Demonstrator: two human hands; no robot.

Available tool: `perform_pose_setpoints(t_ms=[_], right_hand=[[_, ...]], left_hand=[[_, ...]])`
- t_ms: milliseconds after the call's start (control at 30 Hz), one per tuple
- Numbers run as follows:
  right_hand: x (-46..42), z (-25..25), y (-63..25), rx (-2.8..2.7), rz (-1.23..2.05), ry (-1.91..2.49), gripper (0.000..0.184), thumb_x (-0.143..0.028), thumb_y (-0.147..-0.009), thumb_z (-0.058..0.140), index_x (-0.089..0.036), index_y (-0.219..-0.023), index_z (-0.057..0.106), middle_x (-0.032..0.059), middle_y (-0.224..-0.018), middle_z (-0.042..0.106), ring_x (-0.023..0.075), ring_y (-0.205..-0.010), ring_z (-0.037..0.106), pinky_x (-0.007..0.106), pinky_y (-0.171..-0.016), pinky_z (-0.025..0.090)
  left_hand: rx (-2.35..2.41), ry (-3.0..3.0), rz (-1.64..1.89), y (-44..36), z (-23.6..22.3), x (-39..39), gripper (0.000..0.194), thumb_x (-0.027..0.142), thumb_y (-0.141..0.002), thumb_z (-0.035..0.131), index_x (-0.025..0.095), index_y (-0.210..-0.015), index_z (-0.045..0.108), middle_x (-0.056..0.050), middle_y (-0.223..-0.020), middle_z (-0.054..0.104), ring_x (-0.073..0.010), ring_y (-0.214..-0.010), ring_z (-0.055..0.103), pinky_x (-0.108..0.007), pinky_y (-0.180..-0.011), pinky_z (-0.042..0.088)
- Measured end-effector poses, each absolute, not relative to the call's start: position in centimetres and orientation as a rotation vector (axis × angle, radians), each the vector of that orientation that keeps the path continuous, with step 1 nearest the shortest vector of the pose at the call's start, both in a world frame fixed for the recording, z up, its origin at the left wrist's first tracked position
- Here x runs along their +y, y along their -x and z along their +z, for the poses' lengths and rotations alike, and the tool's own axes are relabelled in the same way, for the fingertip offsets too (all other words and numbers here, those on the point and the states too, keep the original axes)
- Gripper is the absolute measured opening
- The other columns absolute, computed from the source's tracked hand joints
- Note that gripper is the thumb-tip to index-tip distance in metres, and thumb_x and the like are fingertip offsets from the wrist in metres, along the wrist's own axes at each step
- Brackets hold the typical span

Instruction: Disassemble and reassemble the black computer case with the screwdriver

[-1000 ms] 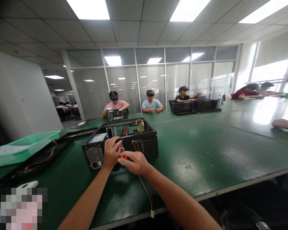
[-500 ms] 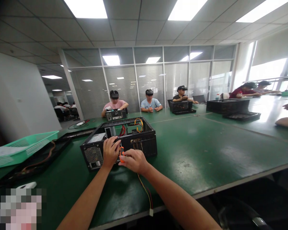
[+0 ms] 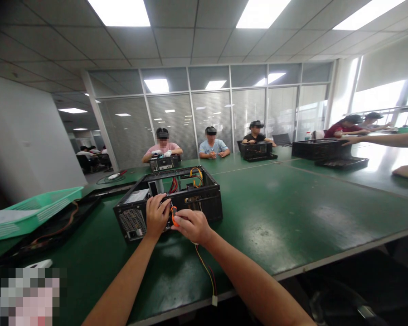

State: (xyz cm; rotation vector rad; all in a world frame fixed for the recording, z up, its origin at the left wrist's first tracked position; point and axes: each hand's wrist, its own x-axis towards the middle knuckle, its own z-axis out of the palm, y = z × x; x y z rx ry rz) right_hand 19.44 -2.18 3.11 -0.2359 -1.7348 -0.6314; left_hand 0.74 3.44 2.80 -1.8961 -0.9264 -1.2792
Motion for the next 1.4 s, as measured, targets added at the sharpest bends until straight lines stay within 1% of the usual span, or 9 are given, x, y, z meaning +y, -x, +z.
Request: perform_pose_setpoints(t_ms=[67, 200, 367, 533, 700, 867, 1033, 1200, 1400], right_hand=[[-2.16, 3.09, -19.42, -1.75, -0.614, 0.234, 0.021, -0.025, -0.083, 0.059, -0.019, -0.102, 0.054, 0.0073, -0.092, 0.063, 0.0126, -0.08, 0.061, 0.022, -0.062, 0.05], [-2.2, 3.09, -19.35, -1.693, -0.599, 0.257, 0.025, -0.034, -0.077, 0.066, -0.019, -0.093, 0.053, 0.0036, -0.079, 0.063, 0.0117, -0.066, 0.059, 0.023, -0.057, 0.05], [-2.21, 3.27, -19.43, -1.74, -0.624, 0.224, 0.025, -0.021, -0.081, 0.061, -0.018, -0.104, 0.052, 0.0081, -0.093, 0.064, 0.0135, -0.083, 0.062, 0.022, -0.062, 0.051], [-2.26, 3.13, -19.29, -1.732, -0.613, 0.2, 0.026, -0.029, -0.076, 0.066, -0.018, -0.095, 0.053, 0.0055, -0.084, 0.064, 0.0126, -0.072, 0.062, 0.023, -0.059, 0.051], [-2.38, 3.04, -19.1, -1.783, -0.628, 0.207, 0.025, -0.024, -0.08, 0.062, -0.017, -0.102, 0.051, 0.0084, -0.093, 0.065, 0.0144, -0.084, 0.063, 0.023, -0.061, 0.051], [-2.28, 3.08, -19.21, -1.677, -0.613, 0.236, 0.029, -0.033, -0.076, 0.066, -0.018, -0.094, 0.049, 0.0055, -0.079, 0.064, 0.0142, -0.068, 0.063, 0.025, -0.057, 0.051], [-2.11, 3.11, -19.5, -1.739, -0.59, 0.253, 0.024, -0.023, -0.083, 0.057, -0.018, -0.105, 0.047, 0.0098, -0.095, 0.065, 0.015, -0.086, 0.064, 0.025, -0.063, 0.052], [-1.78, 2.7, -19.43, -1.646, -0.58, 0.297, 0.029, -0.032, -0.077, 0.064, -0.019, -0.097, 0.048, 0.0064, -0.083, 0.064, 0.0144, -0.071, 0.063, 0.025, -0.058, 0.051], [-1.76, 2.69, -19.39, -1.705, -0.548, 0.266, 0.03, -0.025, -0.079, 0.062, -0.02, -0.105, 0.048, 0.0082, -0.092, 0.065, 0.0146, -0.08, 0.063, 0.025, -0.062, 0.051]], left_hand=[[-0.927, 1.9, -1.277, -0.76, 2.81, 3.42, 0.022, 0.013, -0.083, 0.051, 0.02, -0.101, 0.06, -0.01, -0.118, 0.057, -0.0247, -0.115, 0.048, -0.047, -0.098, 0.035], [-0.932, 1.905, -1.285, -0.8, 2.81, 3.35, 0.023, 0.013, -0.083, 0.05, 0.02, -0.102, 0.059, -0.01, -0.118, 0.057, -0.0246, -0.116, 0.048, -0.048, -0.098, 0.035], [-0.927, 1.904, -1.285, -0.81, 2.86, 3.27, 0.023, 0.013, -0.083, 0.049, 0.02, -0.102, 0.06, -0.01, -0.118, 0.057, -0.0248, -0.116, 0.048, -0.048, -0.098, 0.035], [-0.924, 1.892, -1.293, -0.9, 2.89, 3.21, 0.024, 0.012, -0.083, 0.048, 0.02, -0.102, 0.06, -0.01, -0.117, 0.057, -0.0244, -0.116, 0.048, -0.049, -0.098, 0.035], [-0.915, 1.895, -1.293, -0.92, 2.92, 3.16, 0.023, 0.013, -0.083, 0.048, 0.02, -0.102, 0.06, -0.011, -0.117, 0.058, -0.0243, -0.117, 0.048, -0.049, -0.097, 0.036], [-0.92, 1.898, -1.301, -0.95, 2.99, 3.1, 0.024, 0.013, -0.083, 0.048, 0.02, -0.102, 0.06, -0.011, -0.117, 0.057, -0.0239, -0.117, 0.048, -0.048, -0.098, 0.035], [-0.945, 1.908, -1.282, -0.96, 2.92, 3.11, 0.024, 0.012, -0.083, 0.049, 0.02, -0.102, 0.059, -0.01, -0.118, 0.056, -0.0235, -0.118, 0.046, -0.047, -0.099, 0.034], [-0.938, 1.903, -1.273, -0.87, 2.85, 3.16, 0.024, 0.012, -0.083, 0.048, 0.02, -0.103, 0.059, -0.01, -0.118, 0.056, -0.0239, -0.118, 0.046, -0.048, -0.099, 0.034], [-0.934, 1.902, -1.276, -0.83, 2.84, 3.21, 0.022, 0.014, -0.084, 0.049, 0.021, -0.102, 0.059, -0.01, -0.118, 0.057, -0.024, -0.118, 0.047, -0.048, -0.098, 0.034]])
